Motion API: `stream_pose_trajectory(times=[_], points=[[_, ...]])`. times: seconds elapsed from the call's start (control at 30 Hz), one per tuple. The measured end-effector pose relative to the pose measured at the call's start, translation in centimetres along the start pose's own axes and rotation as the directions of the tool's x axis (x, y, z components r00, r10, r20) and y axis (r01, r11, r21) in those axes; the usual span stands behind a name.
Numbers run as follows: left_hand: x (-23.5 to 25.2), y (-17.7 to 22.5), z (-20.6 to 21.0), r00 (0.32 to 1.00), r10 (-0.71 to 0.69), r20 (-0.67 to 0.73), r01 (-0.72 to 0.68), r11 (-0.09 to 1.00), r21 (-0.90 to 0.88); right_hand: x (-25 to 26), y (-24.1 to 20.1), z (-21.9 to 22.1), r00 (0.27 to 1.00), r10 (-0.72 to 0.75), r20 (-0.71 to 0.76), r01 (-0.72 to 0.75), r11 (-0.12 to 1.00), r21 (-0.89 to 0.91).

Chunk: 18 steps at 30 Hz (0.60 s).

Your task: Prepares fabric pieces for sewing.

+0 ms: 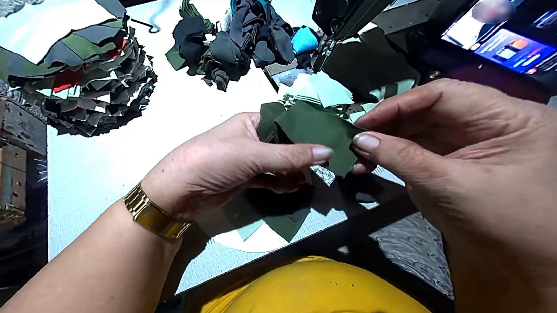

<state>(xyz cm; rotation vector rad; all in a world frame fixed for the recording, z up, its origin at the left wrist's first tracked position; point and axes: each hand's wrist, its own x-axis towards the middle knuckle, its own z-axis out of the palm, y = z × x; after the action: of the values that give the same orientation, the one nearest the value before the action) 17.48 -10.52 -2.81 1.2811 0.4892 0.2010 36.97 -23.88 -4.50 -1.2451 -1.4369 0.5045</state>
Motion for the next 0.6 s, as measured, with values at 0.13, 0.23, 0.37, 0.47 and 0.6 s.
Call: stream_pose_trajectory(times=[0.13, 0.23, 0.37, 0.47, 0.6], points=[[0.3, -0.2, -0.6, 0.999, 0.005, -0.044, -0.006, 1.0, -0.027, 0.1, 0.1, -0.4, 0.997, 0.019, 0.07, -0.023, 0.998, 0.061], [0.5, -0.4, -1.1, 0.999, 0.054, 0.004, -0.053, 0.998, -0.036, 0.1, 0.2, -0.4, 0.993, 0.059, 0.1, -0.064, 0.997, 0.046], [0.5, -0.4, -0.8, 0.994, 0.105, 0.026, -0.106, 0.993, 0.054, 0.0, 0.5, -0.3, 0.984, 0.126, 0.123, -0.124, 0.992, -0.022], [0.4, -0.3, -0.9, 0.993, 0.114, -0.01, -0.112, 0.988, 0.11, -0.1, 0.8, -0.2, 0.981, 0.164, 0.107, -0.159, 0.986, -0.046], [0.5, -0.3, -1.1, 0.989, 0.146, 0.005, -0.144, 0.972, 0.185, 0.0, 1.5, -0.2, 0.984, 0.152, 0.092, -0.153, 0.988, 0.009]])
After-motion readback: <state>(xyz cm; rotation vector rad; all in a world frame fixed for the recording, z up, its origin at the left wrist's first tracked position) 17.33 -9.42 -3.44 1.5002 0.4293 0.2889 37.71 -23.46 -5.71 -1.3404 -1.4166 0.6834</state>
